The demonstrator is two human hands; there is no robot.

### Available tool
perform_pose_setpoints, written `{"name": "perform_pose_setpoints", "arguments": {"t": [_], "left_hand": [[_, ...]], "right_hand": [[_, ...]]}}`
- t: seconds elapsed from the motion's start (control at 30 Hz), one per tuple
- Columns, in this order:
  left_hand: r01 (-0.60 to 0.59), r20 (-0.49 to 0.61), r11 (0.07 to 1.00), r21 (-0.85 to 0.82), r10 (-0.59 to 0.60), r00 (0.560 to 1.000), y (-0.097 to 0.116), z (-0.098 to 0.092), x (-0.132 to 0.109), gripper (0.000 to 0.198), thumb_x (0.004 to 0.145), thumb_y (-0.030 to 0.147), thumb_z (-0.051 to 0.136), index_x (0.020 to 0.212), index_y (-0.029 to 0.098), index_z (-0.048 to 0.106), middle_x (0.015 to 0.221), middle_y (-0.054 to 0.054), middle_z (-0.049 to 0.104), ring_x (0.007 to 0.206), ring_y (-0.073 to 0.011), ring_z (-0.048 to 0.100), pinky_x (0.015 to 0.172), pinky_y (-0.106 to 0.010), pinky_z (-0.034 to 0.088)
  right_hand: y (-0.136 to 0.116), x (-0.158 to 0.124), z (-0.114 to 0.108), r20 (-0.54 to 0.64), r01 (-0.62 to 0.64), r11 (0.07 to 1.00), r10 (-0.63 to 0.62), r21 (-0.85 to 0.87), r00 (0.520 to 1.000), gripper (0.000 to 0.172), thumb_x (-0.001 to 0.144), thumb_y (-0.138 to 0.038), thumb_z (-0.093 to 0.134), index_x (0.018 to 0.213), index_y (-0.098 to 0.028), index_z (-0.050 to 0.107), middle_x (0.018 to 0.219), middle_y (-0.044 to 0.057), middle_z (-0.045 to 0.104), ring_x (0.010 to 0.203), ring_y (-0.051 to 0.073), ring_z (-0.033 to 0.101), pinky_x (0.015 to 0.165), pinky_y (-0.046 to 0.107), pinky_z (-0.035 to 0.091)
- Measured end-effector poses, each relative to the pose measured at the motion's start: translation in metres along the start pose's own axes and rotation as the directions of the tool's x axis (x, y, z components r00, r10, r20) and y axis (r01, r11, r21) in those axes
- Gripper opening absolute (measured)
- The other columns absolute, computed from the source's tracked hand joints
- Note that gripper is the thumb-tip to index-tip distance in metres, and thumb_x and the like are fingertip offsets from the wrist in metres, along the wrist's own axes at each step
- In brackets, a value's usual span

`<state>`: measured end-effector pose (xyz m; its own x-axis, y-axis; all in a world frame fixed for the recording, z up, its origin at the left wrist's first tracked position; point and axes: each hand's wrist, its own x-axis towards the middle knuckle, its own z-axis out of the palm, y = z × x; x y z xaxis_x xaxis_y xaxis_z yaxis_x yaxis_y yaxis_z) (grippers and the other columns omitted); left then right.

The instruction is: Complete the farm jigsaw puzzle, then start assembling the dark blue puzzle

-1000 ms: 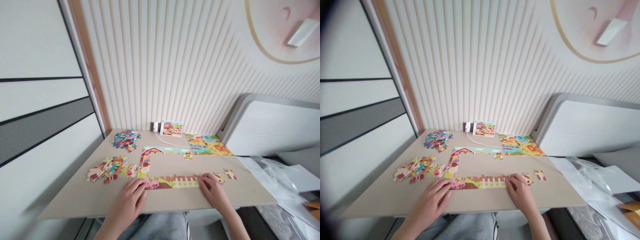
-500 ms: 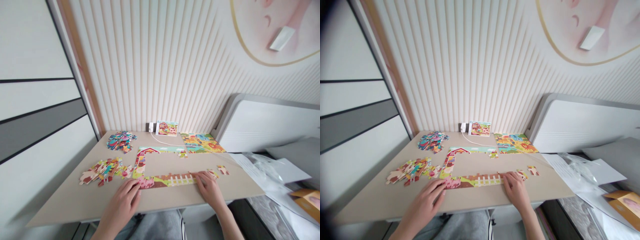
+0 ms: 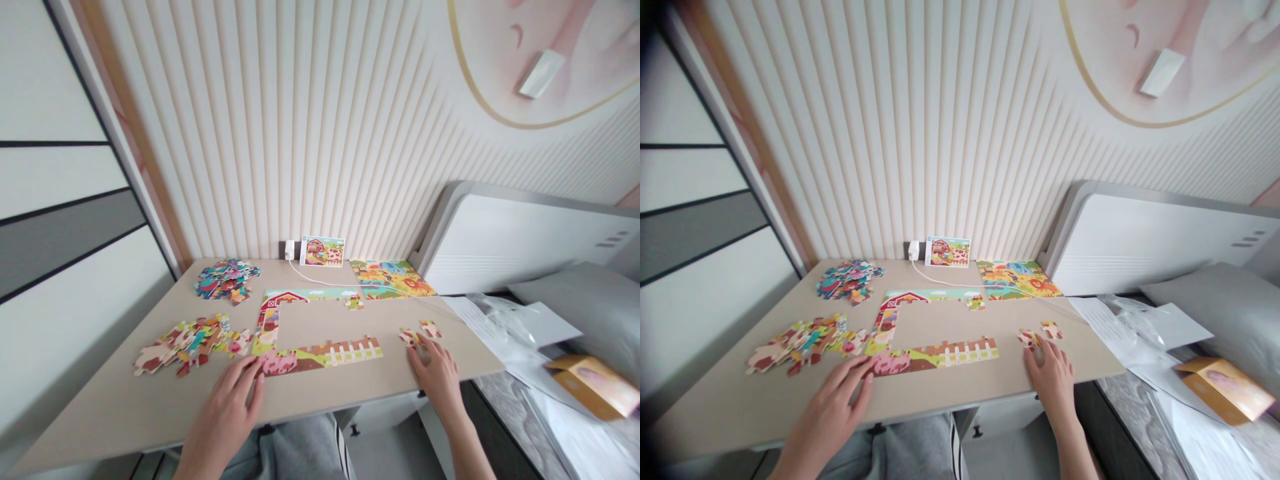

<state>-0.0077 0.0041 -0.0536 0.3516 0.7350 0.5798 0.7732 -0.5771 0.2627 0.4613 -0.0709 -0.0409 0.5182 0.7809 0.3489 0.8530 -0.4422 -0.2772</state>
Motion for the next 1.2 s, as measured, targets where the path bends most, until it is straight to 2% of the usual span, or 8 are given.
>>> {"name": "perform_pose_setpoints", "arguments": {"t": [0.13, 0.23, 0.4, 0.57, 0.8, 1.2], "left_hand": [[0.001, -0.005, 1.0, -0.015, -0.001, 1.0, 0.002, -0.003, 0.003, 0.03, 0.097, 0.03, 0.052, 0.122, 0.02, 0.064, 0.126, -0.012, 0.063, 0.118, -0.0293, 0.063, 0.102, -0.046, 0.054], [-0.009, 0.006, 1.0, -0.019, 0.009, 1.0, 0.004, -0.005, 0.004, 0.027, 0.097, 0.029, 0.052, 0.119, 0.02, 0.065, 0.123, -0.012, 0.064, 0.116, -0.0287, 0.063, 0.101, -0.045, 0.054], [-0.022, 0.018, 1.0, -0.005, 0.022, 1.0, 0.005, -0.008, 0.004, 0.026, 0.098, 0.029, 0.05, 0.119, 0.019, 0.063, 0.122, -0.012, 0.063, 0.116, -0.0285, 0.062, 0.101, -0.046, 0.054], [-0.028, 0.021, 0.999, -0.016, 0.029, 0.999, 0.007, -0.011, 0.005, 0.023, 0.099, 0.027, 0.05, 0.117, 0.021, 0.062, 0.119, -0.011, 0.065, 0.113, -0.0271, 0.063, 0.099, -0.043, 0.055], [-0.018, 0.021, 0.999, -0.03, 0.019, 1.0, 0.009, -0.012, 0.008, 0.022, 0.098, 0.027, 0.05, 0.116, 0.022, 0.063, 0.116, -0.011, 0.066, 0.112, -0.0274, 0.064, 0.098, -0.044, 0.055], [-0.044, 0.025, 0.999, -0.028, 0.045, 0.999, 0.008, -0.013, 0.008, 0.024, 0.098, 0.026, 0.051, 0.118, 0.021, 0.063, 0.118, -0.01, 0.066, 0.113, -0.0267, 0.064, 0.1, -0.042, 0.054]], "right_hand": [[-0.013, 0.007, 0.002, -0.002, -0.002, 0.999, 0.002, 0.038, 1.0, 0.053, 0.089, -0.057, 0.052, 0.133, -0.029, 0.062, 0.131, 0.01, 0.064, 0.126, 0.035, 0.052, 0.1, 0.051, 0.039], [-0.029, 0.014, 0.003, -0.015, 0.04, 0.989, -0.038, 0.143, 0.999, 0.054, 0.088, -0.059, 0.055, 0.13, -0.026, 0.065, 0.123, 0.011, 0.067, 0.122, 0.034, 0.055, 0.099, 0.049, 0.041], [-0.077, 0.031, 0.007, -0.022, 0.137, 0.923, -0.139, 0.359, 0.99, 0.049, 0.09, -0.055, 0.056, 0.126, -0.023, 0.067, 0.113, 0.009, 0.07, 0.104, 0.028, 0.063, 0.094, 0.041, 0.045], [-0.119, 0.042, 0.02, 0.019, 0.205, 0.919, -0.225, 0.337, 0.974, 0.043, 0.091, -0.049, 0.058, 0.126, -0.026, 0.066, 0.115, 0.009, 0.068, 0.108, 0.027, 0.062, 0.093, 0.038, 0.045], [-0.121, 0.036, 0.025, 0.114, 0.24, 0.946, -0.268, 0.217, 0.957, 0.037, 0.093, -0.048, 0.058, 0.124, -0.029, 0.069, 0.115, 0.008, 0.066, 0.109, 0.027, 0.059, 0.094, 0.039, 0.041], [-0.124, 0.034, 0.024, 0.124, 0.238, 0.953, -0.263, 0.187, 0.957, 0.04, 0.096, -0.054, 0.056, 0.124, -0.031, 0.071, 0.108, 0.008, 0.065, 0.105, 0.026, 0.061, 0.093, 0.037, 0.042]]}}
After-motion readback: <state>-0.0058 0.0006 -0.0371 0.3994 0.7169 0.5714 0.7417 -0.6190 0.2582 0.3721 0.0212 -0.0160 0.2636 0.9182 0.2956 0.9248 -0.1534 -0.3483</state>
